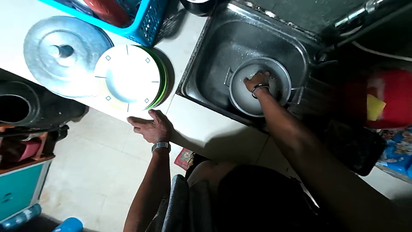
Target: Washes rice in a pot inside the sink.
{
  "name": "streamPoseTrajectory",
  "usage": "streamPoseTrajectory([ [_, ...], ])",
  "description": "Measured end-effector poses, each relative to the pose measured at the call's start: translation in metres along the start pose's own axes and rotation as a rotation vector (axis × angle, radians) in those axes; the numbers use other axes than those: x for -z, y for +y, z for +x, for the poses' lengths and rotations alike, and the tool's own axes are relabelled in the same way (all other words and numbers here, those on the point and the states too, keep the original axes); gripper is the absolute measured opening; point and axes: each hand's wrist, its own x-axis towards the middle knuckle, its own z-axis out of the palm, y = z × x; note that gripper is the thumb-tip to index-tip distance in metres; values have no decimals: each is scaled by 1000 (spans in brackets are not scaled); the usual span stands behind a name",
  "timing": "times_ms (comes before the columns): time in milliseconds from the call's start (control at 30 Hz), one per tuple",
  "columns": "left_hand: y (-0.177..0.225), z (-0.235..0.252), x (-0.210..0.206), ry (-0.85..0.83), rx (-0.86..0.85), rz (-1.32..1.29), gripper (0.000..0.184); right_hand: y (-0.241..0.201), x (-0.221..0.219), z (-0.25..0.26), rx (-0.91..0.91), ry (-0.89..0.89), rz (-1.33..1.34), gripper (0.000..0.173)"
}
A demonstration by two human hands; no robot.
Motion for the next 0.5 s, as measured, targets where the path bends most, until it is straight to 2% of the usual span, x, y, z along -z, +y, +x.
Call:
streamPoseTrajectory([
  [100,-2,2,-3,-3,2,11,89,-5,-4,-7,163,-21,-59,70],
  [233,-3,2,-4,14,-3,12,89,1,-15,-16,478,-89,-177,55],
  [367,-4,2,-5,26,-12,15,90,24,-22,-27,797,-210,-387,29],
  [500,-4,2,-5,32,-5,16,90,61,-31,-18,965,-379,-567,22],
])
